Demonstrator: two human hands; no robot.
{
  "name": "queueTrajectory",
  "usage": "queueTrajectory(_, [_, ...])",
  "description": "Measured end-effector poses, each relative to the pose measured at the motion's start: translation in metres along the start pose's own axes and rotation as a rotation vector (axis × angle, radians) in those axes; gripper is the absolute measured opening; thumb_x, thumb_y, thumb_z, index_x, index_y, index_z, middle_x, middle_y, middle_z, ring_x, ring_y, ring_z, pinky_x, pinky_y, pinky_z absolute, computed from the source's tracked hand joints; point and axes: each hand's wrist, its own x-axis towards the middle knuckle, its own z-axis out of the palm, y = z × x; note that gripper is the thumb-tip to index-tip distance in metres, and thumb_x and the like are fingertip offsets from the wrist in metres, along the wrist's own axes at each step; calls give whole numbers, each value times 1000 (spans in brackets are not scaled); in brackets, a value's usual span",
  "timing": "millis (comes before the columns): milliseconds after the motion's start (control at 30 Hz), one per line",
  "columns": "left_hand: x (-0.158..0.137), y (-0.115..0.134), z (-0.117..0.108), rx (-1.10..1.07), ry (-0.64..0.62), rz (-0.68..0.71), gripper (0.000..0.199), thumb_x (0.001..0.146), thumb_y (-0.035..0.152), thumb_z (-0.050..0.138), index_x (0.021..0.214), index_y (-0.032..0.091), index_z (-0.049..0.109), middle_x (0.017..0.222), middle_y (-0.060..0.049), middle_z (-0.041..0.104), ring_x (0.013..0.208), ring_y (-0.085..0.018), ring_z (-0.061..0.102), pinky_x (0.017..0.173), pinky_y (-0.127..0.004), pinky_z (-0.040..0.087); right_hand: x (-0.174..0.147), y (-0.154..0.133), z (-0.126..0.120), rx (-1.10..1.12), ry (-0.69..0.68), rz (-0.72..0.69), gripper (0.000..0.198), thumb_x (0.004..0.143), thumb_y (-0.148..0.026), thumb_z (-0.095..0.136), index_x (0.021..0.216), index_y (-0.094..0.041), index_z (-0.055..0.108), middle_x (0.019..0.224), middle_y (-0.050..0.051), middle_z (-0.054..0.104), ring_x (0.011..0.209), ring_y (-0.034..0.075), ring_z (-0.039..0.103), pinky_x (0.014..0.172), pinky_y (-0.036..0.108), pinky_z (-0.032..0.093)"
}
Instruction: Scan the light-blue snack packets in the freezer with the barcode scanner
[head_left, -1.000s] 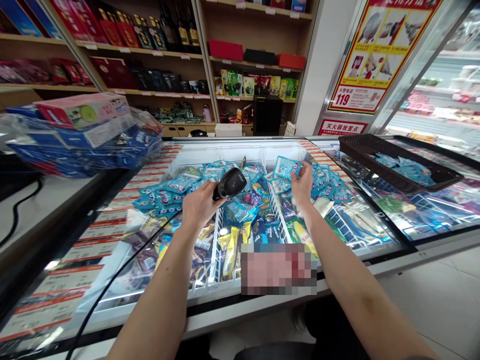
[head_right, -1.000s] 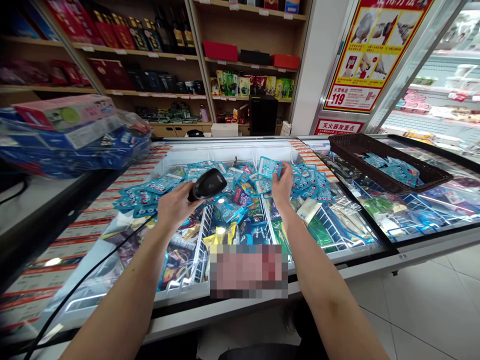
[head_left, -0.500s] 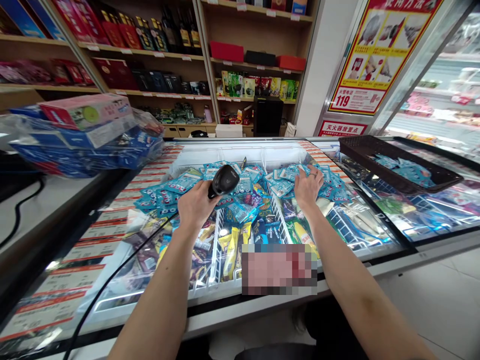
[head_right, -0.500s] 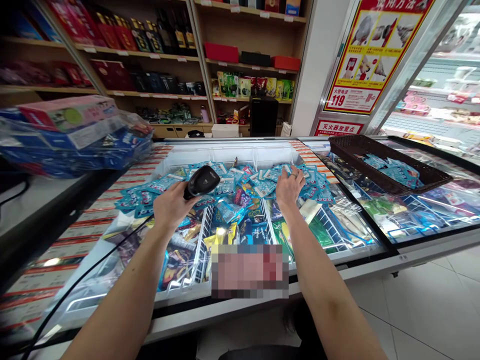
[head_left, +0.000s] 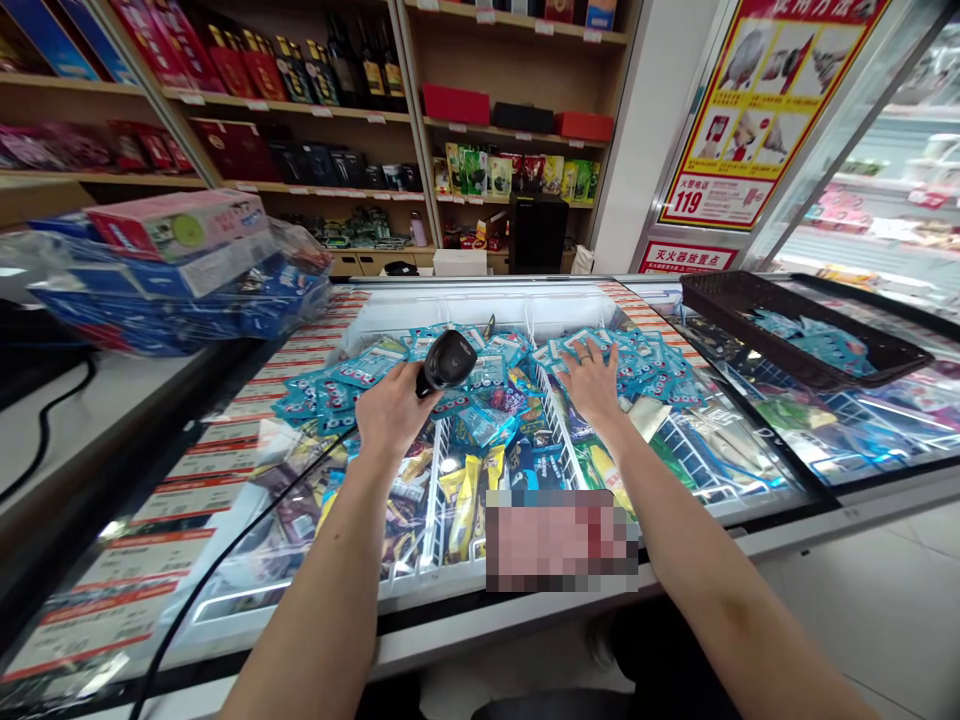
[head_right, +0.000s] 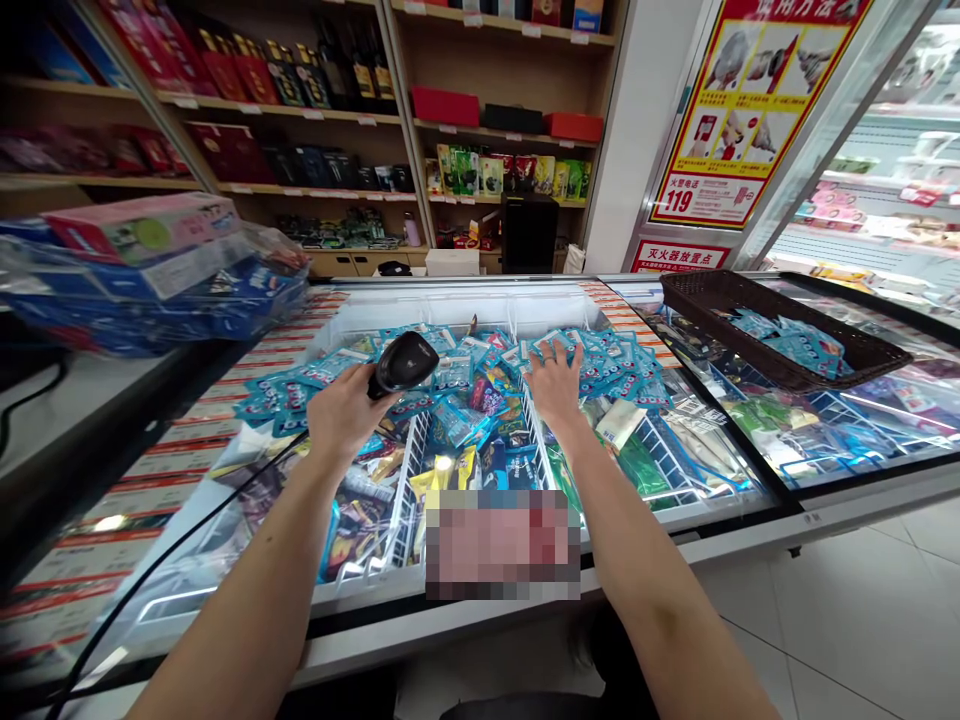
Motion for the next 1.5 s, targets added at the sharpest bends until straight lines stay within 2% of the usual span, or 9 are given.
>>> queueTrajectory(67, [0, -1, 1, 10, 7, 3, 41, 84, 53, 42, 107, 23, 58, 106, -7, 64, 90, -24, 62, 57, -29, 34, 1, -6, -1, 45, -7, -81, 38, 91, -31, 43, 126, -21, 53, 138, 10, 47, 133, 30, 31, 110, 62, 2])
queueTrajectory(267, [0, -1, 3, 48, 24, 16, 40, 83, 53, 45, 106, 23, 58, 101, -6, 65, 85, -24, 62, 54, -29, 31, 2, -33, -2, 213, -133, -519, 44, 94, -33, 40, 137, -24, 40, 145, 3, 40, 136, 23, 28, 114, 55, 8])
queueTrajectory(367, [0, -1, 2, 44, 23, 10, 39, 82, 51, 47, 109, 24, 57, 101, -5, 65, 86, -24, 62, 54, -29, 32, 1, -39, -3, 269, -193, -607, 41, 95, -27, 39, 136, -29, 41, 139, 0, 47, 134, 21, 33, 114, 53, 12])
queueTrajectory(667, [-1, 2, 1, 33, -20, -4, 39, 83, 49, 47, 111, 24, 56, 106, -6, 64, 88, -25, 62, 56, -29, 34, 2, -30, -9, 379, -216, -541, 32, 91, -38, 47, 120, -26, 56, 115, 7, 59, 111, 21, 51, 99, 44, 38])
queueTrajectory(967, [0, 3, 1, 40, -43, 2, 40, 82, 50, 47, 111, 23, 56, 108, -7, 64, 90, -25, 61, 58, -29, 36, -1, -33, -13, 505, -231, -424, 30, 90, -48, 45, 93, -22, 58, 103, 6, 60, 99, 19, 56, 86, 35, 47])
queueTrajectory(1067, [-1, 3, 1, 45, -43, 2, 40, 83, 49, 46, 111, 23, 56, 109, -8, 63, 89, -25, 62, 57, -29, 36, -2, -35, -9, 454, -183, -393, 37, 88, -51, 46, 105, -20, 57, 110, 9, 58, 104, 21, 53, 90, 37, 44])
queueTrajectory(1167, [-1, 3, 1, 38, -31, 19, 40, 84, 50, 44, 111, 24, 56, 109, -8, 64, 87, -25, 62, 56, -30, 35, -3, -35, -5, 316, -132, -314, 58, 84, -57, 48, 123, -15, 50, 119, 15, 56, 115, 28, 46, 96, 44, 38])
queueTrajectory(1300, [-1, 4, 0, 38, -43, 19, 42, 84, 52, 43, 111, 22, 56, 109, -9, 63, 88, -25, 62, 56, -30, 36, -3, -32, -3, 191, -178, -255, 66, 83, -60, 47, 130, -14, 47, 110, 16, 62, 114, 32, 46, 97, 49, 33])
queueTrajectory(1500, [-1, 4, 2, 27, -47, 47, 45, 82, 56, 44, 109, 22, 57, 108, -9, 63, 91, -25, 62, 57, -30, 37, 1, -27, 2, 402, -176, -157, 66, 81, -55, 55, 135, -19, 42, 112, 12, 60, 107, 28, 52, 93, 44, 39])
